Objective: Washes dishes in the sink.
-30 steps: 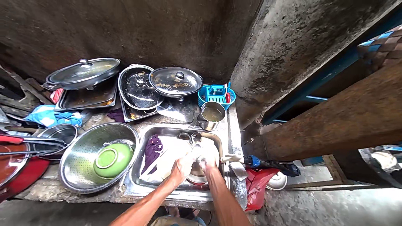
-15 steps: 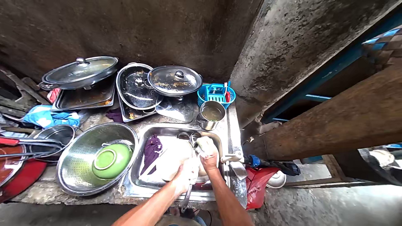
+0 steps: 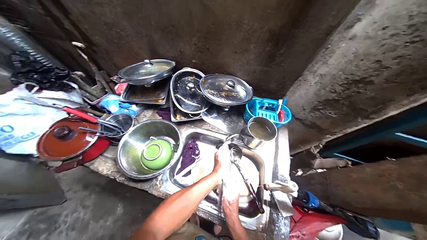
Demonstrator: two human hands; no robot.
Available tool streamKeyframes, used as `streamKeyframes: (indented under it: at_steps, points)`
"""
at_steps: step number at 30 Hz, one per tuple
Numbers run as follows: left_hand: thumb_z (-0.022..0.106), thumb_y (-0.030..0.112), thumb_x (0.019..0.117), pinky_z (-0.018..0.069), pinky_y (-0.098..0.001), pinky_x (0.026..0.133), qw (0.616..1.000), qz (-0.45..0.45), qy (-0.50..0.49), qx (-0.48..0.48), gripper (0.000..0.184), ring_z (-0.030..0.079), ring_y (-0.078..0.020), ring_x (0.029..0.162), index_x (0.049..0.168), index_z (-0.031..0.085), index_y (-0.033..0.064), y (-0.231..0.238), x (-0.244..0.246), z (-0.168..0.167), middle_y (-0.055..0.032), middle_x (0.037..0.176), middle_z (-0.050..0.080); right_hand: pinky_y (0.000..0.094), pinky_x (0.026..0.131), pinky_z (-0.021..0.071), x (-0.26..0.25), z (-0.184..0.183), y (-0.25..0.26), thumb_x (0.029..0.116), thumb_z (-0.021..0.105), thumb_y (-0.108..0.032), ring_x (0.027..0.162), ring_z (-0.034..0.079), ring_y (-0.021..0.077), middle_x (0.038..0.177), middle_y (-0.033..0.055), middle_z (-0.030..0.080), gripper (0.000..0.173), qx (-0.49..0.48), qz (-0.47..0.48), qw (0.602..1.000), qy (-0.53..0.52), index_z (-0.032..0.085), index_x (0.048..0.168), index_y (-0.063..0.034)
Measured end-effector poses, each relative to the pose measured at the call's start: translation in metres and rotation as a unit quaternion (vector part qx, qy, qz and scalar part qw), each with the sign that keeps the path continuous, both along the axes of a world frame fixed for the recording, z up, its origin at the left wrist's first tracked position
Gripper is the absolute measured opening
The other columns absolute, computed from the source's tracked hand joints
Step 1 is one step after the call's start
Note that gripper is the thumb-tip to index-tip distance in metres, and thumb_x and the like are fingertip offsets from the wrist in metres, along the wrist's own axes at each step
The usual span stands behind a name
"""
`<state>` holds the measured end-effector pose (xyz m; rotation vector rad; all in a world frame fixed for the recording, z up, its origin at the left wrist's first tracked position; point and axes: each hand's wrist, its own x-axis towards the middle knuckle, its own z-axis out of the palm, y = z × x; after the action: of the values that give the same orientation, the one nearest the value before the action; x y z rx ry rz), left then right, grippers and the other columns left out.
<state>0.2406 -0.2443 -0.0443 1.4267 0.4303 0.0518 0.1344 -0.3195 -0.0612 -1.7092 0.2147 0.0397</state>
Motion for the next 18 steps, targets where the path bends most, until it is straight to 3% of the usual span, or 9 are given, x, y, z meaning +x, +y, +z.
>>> streamKeyframes:
  at_steps: [1, 2, 3, 6, 9, 12, 15, 16, 18]
  points:
    - [0.047, 0.003, 0.1045, 0.0415, -0.0355, 0.112, 0.999, -0.02, -0.012, 0.025, 0.043, 0.054, -0.0281, 0.128, 0.143, 0.042, -0.0151, -0.001, -0.008, 0.004, -0.0298, 0.138, 0.054, 0.0285, 0.085, 0.056, 0.001, -0.003, -0.001, 0.0908, 0.062, -0.001, 0.091, 0.065, 0.0144, 0.106, 0.0217, 0.065, 0.046, 0.014, 0.0, 1.0, 0.007, 0.048, 0.13, 0.0197]
    - [0.053, 0.003, 0.1004, 0.0426, -0.0344, 0.111, 0.998, -0.021, -0.03, 0.056, 0.044, 0.055, -0.0272, 0.126, 0.14, 0.045, -0.0161, -0.004, -0.014, 0.01, -0.0295, 0.135, 0.057, 0.0305, 0.097, 0.0523, 0.003, -0.005, -0.001, 0.0891, 0.063, 0.002, 0.106, 0.063, 0.0191, 0.118, 0.0274, 0.062, 0.053, 0.027, -0.005, 1.0, 0.009, 0.043, 0.135, 0.0214]
    - [0.056, 0.003, 0.0977, 0.0424, -0.0341, 0.111, 0.996, -0.023, -0.039, 0.075, 0.047, 0.056, -0.0273, 0.126, 0.139, 0.046, -0.0172, -0.006, -0.019, 0.014, -0.03, 0.134, 0.057, 0.0319, 0.101, 0.0503, 0.006, -0.006, -0.001, 0.0884, 0.064, 0.003, 0.112, 0.062, 0.0221, 0.121, 0.0298, 0.062, 0.053, 0.02, -0.016, 1.0, -0.001, 0.044, 0.133, 0.0223]
    - [0.054, 0.003, 0.0986, 0.0441, -0.0349, 0.108, 0.997, 0.014, -0.031, 0.063, 0.044, 0.057, -0.0267, 0.121, 0.137, 0.047, -0.0165, -0.004, -0.011, 0.015, -0.0296, 0.13, 0.058, 0.0379, 0.104, 0.0508, 0.013, 0.002, -0.002, 0.0902, 0.068, -0.002, 0.113, 0.066, 0.0288, 0.118, 0.0295, 0.067, 0.042, -0.087, -0.008, 0.996, -0.022, 0.057, 0.124, 0.0196]
    - [0.043, 0.001, 0.1042, 0.0455, -0.0325, 0.104, 0.998, 0.037, -0.028, 0.031, 0.035, 0.058, -0.0236, 0.114, 0.134, 0.049, -0.0173, 0.012, 0.003, 0.003, -0.029, 0.126, 0.059, 0.0519, 0.099, 0.0523, 0.015, 0.007, -0.013, 0.0953, 0.065, -0.013, 0.107, 0.07, 0.0382, 0.109, 0.0265, 0.073, 0.03, -0.267, 0.1, 0.957, -0.054, 0.071, 0.113, 0.0105]
    - [0.044, 0.002, 0.1045, 0.0508, -0.0253, 0.089, 0.999, 0.022, -0.033, 0.027, 0.029, 0.061, -0.0127, 0.095, 0.125, 0.055, -0.0147, 0.034, 0.008, 0.0, -0.0187, 0.106, 0.065, 0.0586, 0.101, 0.0494, 0.033, 0.009, -0.031, 0.0967, 0.065, -0.023, 0.112, 0.067, 0.043, 0.115, 0.0268, 0.071, 0.036, -0.374, 0.152, 0.915, -0.002, 0.072, 0.12, 0.0039]
    - [0.044, 0.008, 0.1072, 0.0499, -0.0265, 0.094, 1.0, -0.025, -0.005, 0.017, 0.034, 0.06, -0.0141, 0.105, 0.135, 0.049, -0.0111, 0.055, -0.006, 0.0, -0.0192, 0.12, 0.062, 0.0578, 0.113, 0.0387, 0.056, 0.022, -0.059, 0.0948, 0.069, -0.03, 0.133, 0.053, 0.0472, 0.135, 0.0346, 0.058, 0.058, -0.421, 0.133, 0.886, 0.141, 0.057, 0.136, 0.0102]
    - [0.042, 0.009, 0.108, 0.0497, -0.028, 0.095, 0.999, -0.029, 0.009, 0.016, 0.037, 0.059, -0.0157, 0.108, 0.138, 0.047, -0.0103, 0.058, -0.011, -0.002, -0.0202, 0.124, 0.06, 0.0574, 0.118, 0.0323, 0.063, 0.026, -0.068, 0.0994, 0.064, -0.031, 0.14, 0.044, 0.0478, 0.144, 0.036, 0.05, 0.062, -0.426, 0.144, 0.871, 0.197, 0.051, 0.141, 0.0117]
    - [0.032, 0.014, 0.1123, 0.046, -0.0369, 0.103, 0.996, -0.027, 0.076, -0.024, 0.043, 0.054, -0.0237, 0.121, 0.149, 0.038, -0.0078, 0.064, -0.025, -0.004, -0.0246, 0.14, 0.052, 0.0582, 0.121, 0.0273, 0.077, 0.024, -0.081, 0.1083, 0.05, -0.033, 0.145, 0.039, 0.0476, 0.15, 0.0347, 0.045, 0.057, -0.42, 0.185, 0.847, 0.266, 0.047, 0.146, 0.0092]
